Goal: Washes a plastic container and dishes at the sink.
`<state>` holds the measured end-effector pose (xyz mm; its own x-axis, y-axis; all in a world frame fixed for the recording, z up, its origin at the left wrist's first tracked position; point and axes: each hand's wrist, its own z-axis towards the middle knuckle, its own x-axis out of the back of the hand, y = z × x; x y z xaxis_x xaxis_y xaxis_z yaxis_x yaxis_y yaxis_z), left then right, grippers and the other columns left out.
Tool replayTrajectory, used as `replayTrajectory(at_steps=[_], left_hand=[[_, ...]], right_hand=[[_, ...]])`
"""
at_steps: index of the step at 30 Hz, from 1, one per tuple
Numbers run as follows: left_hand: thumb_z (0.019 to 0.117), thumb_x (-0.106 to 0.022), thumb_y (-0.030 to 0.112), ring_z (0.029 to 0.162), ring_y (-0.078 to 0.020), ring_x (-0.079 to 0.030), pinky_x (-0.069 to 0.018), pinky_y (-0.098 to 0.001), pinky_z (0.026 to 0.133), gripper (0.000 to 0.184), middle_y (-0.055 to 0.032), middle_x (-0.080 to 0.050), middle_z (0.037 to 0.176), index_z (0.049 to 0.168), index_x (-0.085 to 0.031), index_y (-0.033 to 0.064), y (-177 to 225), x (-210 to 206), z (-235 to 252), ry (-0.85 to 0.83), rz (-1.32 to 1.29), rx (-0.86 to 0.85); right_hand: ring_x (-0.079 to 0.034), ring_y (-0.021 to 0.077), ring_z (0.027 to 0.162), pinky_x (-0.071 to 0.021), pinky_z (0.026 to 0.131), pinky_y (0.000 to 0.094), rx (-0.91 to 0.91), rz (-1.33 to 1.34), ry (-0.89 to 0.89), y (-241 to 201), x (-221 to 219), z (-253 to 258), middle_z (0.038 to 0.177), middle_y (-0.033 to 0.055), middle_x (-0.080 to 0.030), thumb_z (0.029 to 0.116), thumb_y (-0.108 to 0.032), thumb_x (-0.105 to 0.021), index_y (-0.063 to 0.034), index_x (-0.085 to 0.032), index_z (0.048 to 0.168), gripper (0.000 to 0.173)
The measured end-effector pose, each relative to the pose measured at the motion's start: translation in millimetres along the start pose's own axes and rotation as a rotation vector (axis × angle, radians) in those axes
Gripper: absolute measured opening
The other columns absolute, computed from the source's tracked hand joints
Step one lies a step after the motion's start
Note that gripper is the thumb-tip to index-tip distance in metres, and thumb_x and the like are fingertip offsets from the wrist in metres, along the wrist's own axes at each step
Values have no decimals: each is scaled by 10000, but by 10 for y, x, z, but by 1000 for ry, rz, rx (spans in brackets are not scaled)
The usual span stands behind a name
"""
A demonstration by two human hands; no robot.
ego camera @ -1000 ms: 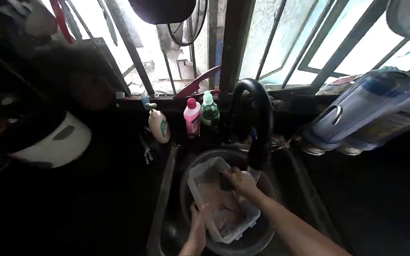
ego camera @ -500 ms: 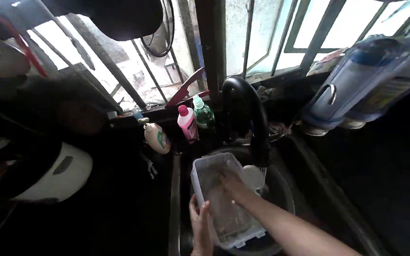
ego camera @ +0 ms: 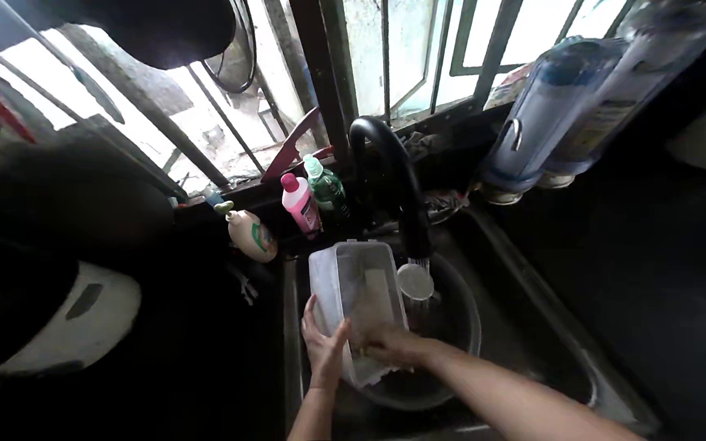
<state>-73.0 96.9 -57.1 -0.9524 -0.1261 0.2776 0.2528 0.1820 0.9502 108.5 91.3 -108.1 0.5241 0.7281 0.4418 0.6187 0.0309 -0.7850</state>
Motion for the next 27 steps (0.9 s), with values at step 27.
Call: replayTrajectory(at_steps=[27], left_hand=[[907,-605,505,1314,-275,-543,-497,-441,1041,902,-221,-476,1506,1609,-247,67,293,663,326,-235,23,94]], right_hand=[[-690,409,1078,-550,935,563,396,-220,294,-409,-169,-330,1118,252,-700,1035,-158,-567,39,-670,1171,261]])
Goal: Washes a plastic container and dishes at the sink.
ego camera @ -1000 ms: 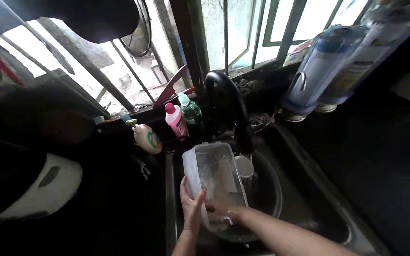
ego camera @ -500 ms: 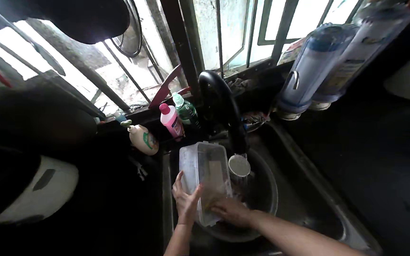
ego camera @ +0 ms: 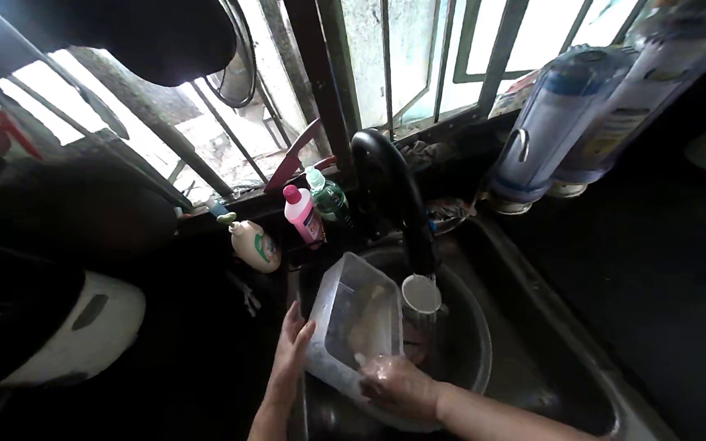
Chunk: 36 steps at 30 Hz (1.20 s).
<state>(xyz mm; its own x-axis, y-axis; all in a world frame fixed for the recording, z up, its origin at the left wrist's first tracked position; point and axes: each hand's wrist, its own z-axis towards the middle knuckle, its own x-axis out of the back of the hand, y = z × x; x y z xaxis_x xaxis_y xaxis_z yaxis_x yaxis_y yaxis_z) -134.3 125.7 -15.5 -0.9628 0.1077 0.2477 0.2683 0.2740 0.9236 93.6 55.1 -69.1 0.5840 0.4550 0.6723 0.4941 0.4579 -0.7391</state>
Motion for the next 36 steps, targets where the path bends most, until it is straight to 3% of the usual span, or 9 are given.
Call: replayTrajectory(at_steps=[3,6,9,15,19,22,25,31,36], left_hand=[[922,-659,463,1379,-424,-440,-473,-604,1015,1014,-305,-298,1586,1639,-42,97,-81,-188,-364,230,-110,21],[828,-784,382,1441,-470,-353,-415,-615,1079,1244,-337,-96,1648,1628,126,103,-111,-527,-641,299,-66,72],[734,-835,387,1481,-430,-300,-366,-578,1141,1277,-306,-140,1651,1642,18,108,-241,-501,-521,342,-29,33],[664,-840,411,1457,-425,-340,-342,-582,1155,1133,-287,-330,1586,1590,-299,46,-326,-619,-353,259,129,-32],[686,-838,400,1398,-389,-417,-405,-547,1107,1058,-279,-401,1533,1552,-348,42,-395,-660,-226,276,2,6],[687,-830,383,1365,-388,-449,-422,-552,1084,996,-272,-446,1494,1520,-399,47,-362,-667,-116,270,42,0],[698,-823,417,1374,-391,-437,-403,-550,1101,963,-265,-458,1487,1492,-435,35,-361,-666,-83,246,81,-9],[695,-819,426,1354,-374,-456,-423,-537,1080,943,-258,-476,1466,1473,-455,37,-331,-604,-43,224,77,7],[731,-819,367,1304,-346,-511,-465,-515,1044,879,-249,-513,1430,1446,-461,1,-268,-551,159,178,71,33]], right_hand=[[-720,373,980,-578,875,525,-4,85,234,-241,-86,193,1010,222,-724,1008,-166,-591,34,-703,1062,235],[-670,408,1125,-522,1003,530,-61,297,327,-440,-125,355,1166,274,-688,911,-112,-703,82,-669,1166,322],[-485,421,1381,-349,1193,508,-36,463,81,-378,-188,285,1454,325,-505,901,-177,-737,113,-440,1463,699],[-417,341,1465,-298,1218,549,-232,452,-324,410,-218,22,1580,183,-440,1099,-430,-403,-62,-480,1519,564],[-486,477,1372,-363,1127,671,-435,289,-333,653,-302,-36,1462,297,-516,1136,-298,-290,-49,-440,1529,489],[-467,418,1405,-327,1193,556,-295,524,-195,190,-216,197,1474,299,-504,1110,-134,-360,40,-464,1486,427],[-500,333,1383,-349,1194,454,-240,774,-107,-3,-225,260,1455,258,-539,1111,-171,-393,78,-534,1410,414],[-454,381,1436,-306,1217,556,-433,346,-266,812,-469,-248,1510,231,-511,1134,-305,-308,-12,-512,1482,498],[-524,368,1362,-356,1177,539,-332,549,-113,245,-238,-6,1432,243,-572,1104,-339,-421,-4,-555,1439,493]])
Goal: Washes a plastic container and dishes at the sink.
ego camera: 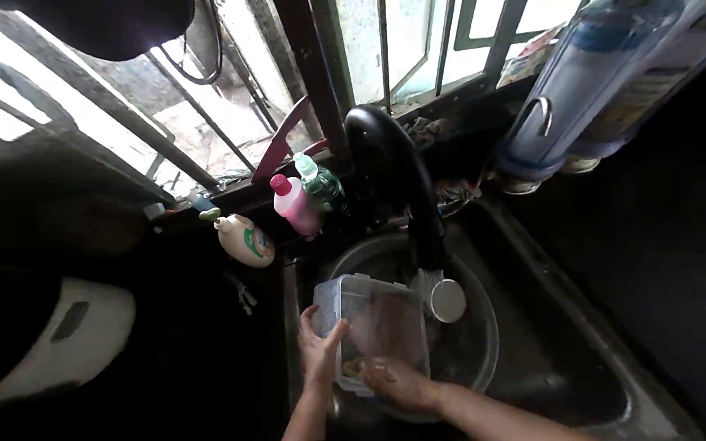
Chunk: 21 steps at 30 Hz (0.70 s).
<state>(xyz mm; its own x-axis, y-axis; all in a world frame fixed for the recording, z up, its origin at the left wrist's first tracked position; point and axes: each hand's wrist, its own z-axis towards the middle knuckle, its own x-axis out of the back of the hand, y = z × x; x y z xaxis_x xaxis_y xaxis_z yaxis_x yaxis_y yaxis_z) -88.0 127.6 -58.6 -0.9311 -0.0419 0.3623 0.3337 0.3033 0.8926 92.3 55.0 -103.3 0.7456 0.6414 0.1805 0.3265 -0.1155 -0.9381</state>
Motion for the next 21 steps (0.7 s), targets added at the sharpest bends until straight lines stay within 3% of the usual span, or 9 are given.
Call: replayTrajectory(at_steps=[2,4,7,9,11,13,15,17,21], left_hand=[[765,-829,345,1286,-351,-529,-479,-521,1025,849,-258,-524,1416,1446,-460,0,124,40,123,-73,52,48],[809,-825,335,1253,-350,-556,-494,-521,1001,799,-257,-548,1385,1446,-463,17,244,63,264,-137,74,111],[885,-756,367,1245,-305,-576,-507,-474,1014,753,-232,-549,1401,1471,-440,15,228,163,384,-195,14,100],[933,-668,408,1263,-273,-572,-512,-423,1023,803,-240,-506,1449,1541,-333,4,122,318,327,-140,-68,-9],[868,-699,455,1358,-308,-493,-481,-430,1069,1005,-271,-385,1548,1602,-172,15,7,334,139,1,-129,-73],[816,-803,325,1436,-374,-392,-447,-498,1101,1185,-296,-223,1624,1627,18,57,-132,108,-197,43,-156,0],[700,-895,290,1499,-369,-294,-384,-511,1157,1356,-264,-122,1668,1636,70,111,-321,-253,-413,32,-160,68],[662,-862,396,1528,-358,-246,-327,-507,1201,1327,-255,-140,1673,1642,-28,74,-476,-483,-418,48,-92,16],[703,-766,367,1467,-328,-354,-355,-460,1176,1126,-253,-316,1607,1617,-202,31,-359,-615,-193,-14,-68,-66]], right_hand=[[-507,329,1381,-362,1185,506,16,3,-35,19,3,-54,1477,207,-538,1031,-360,-601,-40,-508,1481,560],[-555,380,1311,-424,1113,574,-87,-201,-116,241,98,-116,1409,221,-577,968,-266,-705,-33,-525,1445,561],[-551,436,1302,-423,1103,604,-114,-404,-190,349,183,-122,1377,260,-586,919,-49,-709,19,-529,1419,535],[-546,442,1307,-415,1113,600,-115,-387,-133,245,161,-116,1376,280,-581,915,-6,-686,53,-543,1390,499],[-551,430,1306,-407,1126,577,-91,-330,-4,215,88,-66,1373,278,-587,932,-37,-670,60,-555,1381,474],[-577,409,1285,-428,1120,548,-75,-224,129,121,-50,27,1356,273,-601,969,-127,-656,58,-555,1383,464],[-603,378,1258,-443,1113,499,-41,-77,263,-48,-142,115,1319,274,-628,965,-168,-671,79,-575,1354,470],[-620,363,1206,-461,1070,521,-41,-6,217,-73,-158,98,1266,261,-648,914,-193,-720,65,-593,1320,497],[-425,391,1441,-338,1182,601,-51,-405,-72,396,208,-140,1555,193,-460,927,-385,-740,-65,-498,1494,694]])
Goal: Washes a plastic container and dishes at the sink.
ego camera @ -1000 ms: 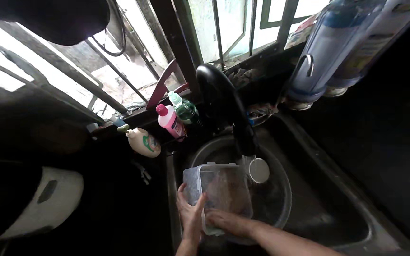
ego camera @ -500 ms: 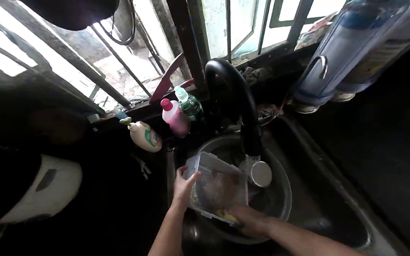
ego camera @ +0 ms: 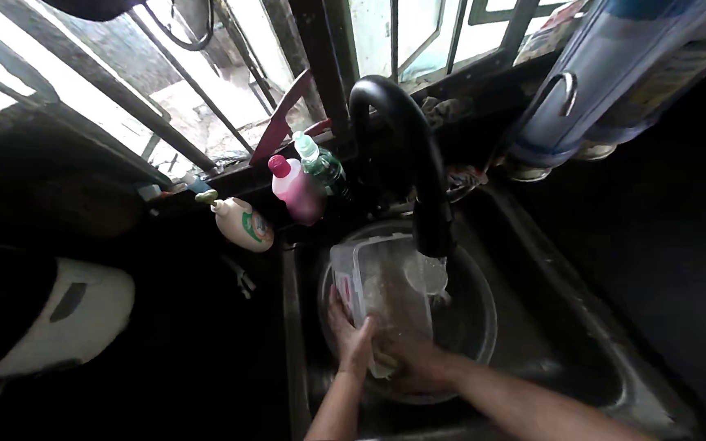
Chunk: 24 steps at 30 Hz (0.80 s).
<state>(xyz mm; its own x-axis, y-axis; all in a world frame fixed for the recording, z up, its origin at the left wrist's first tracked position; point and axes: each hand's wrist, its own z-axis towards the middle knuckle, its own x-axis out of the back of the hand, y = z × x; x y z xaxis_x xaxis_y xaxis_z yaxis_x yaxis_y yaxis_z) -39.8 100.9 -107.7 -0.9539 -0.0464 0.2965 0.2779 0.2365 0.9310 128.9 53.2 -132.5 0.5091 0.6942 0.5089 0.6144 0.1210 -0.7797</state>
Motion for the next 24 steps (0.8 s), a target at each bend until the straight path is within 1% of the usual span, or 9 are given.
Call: replayTrajectory(at_steps=[2,4,7,9,13,17,19,22,24], left_hand=[[707,-752,350,1450,-308,-382,-382,-432,1156,1105,-243,-330,1604,1614,-206,32,26,11,62,-31,-27,-8],[702,-755,361,1453,-305,-372,-372,-423,1159,1115,-250,-310,1610,1608,-204,16,-20,16,74,-42,-49,-21],[687,-757,433,1458,-298,-363,-364,-410,1166,1152,-250,-304,1611,1604,-205,7,-89,-26,72,-35,-35,-52],[695,-759,436,1448,-315,-371,-373,-422,1158,1119,-270,-330,1587,1581,-249,-18,-131,-10,62,-29,1,-86],[713,-737,344,1400,-298,-430,-414,-398,1121,1039,-278,-380,1550,1568,-277,-27,-108,32,119,-24,-11,-99],[723,-744,319,1404,-263,-443,-431,-360,1116,1040,-268,-376,1563,1571,-256,-37,-188,105,201,-59,-58,-115],[729,-736,289,1411,-262,-433,-421,-356,1124,1034,-269,-367,1567,1572,-236,-41,-197,68,152,-32,-94,-85],[749,-739,263,1396,-255,-448,-431,-352,1114,991,-258,-390,1553,1563,-262,-39,-158,16,129,16,-130,-60],[724,-756,322,1390,-269,-451,-427,-378,1114,1021,-253,-408,1543,1561,-288,-26,-88,40,120,12,-90,-41]], right_hand=[[-357,438,1477,-269,1205,635,-84,-173,-62,277,158,-71,1582,215,-421,913,-342,-760,-48,-467,1512,728],[-429,482,1407,-349,1124,685,-190,-180,-112,201,217,-20,1518,254,-473,910,-276,-741,-37,-426,1530,736],[-367,443,1463,-297,1183,628,-147,93,-145,-185,180,167,1572,266,-401,901,-201,-763,5,-407,1539,759],[-468,420,1374,-368,1145,575,-53,294,-141,-478,182,277,1471,288,-487,849,-78,-793,42,-466,1464,707],[-471,416,1369,-377,1144,579,-31,331,-7,-427,-31,298,1453,266,-508,855,-132,-783,11,-504,1445,668],[-575,396,1253,-435,1087,577,94,261,147,-272,-132,61,1317,227,-621,893,-154,-727,-29,-619,1314,452],[-501,354,1367,-362,1167,536,21,401,46,-246,-95,65,1436,216,-557,976,-239,-640,-31,-561,1418,494],[-486,264,1397,-358,1183,467,-198,681,-107,-299,113,251,1479,182,-534,1105,-388,-372,-28,-528,1451,523],[-436,346,1443,-310,1212,498,-59,470,-107,-255,127,359,1508,242,-498,1129,-235,-348,47,-515,1445,456]])
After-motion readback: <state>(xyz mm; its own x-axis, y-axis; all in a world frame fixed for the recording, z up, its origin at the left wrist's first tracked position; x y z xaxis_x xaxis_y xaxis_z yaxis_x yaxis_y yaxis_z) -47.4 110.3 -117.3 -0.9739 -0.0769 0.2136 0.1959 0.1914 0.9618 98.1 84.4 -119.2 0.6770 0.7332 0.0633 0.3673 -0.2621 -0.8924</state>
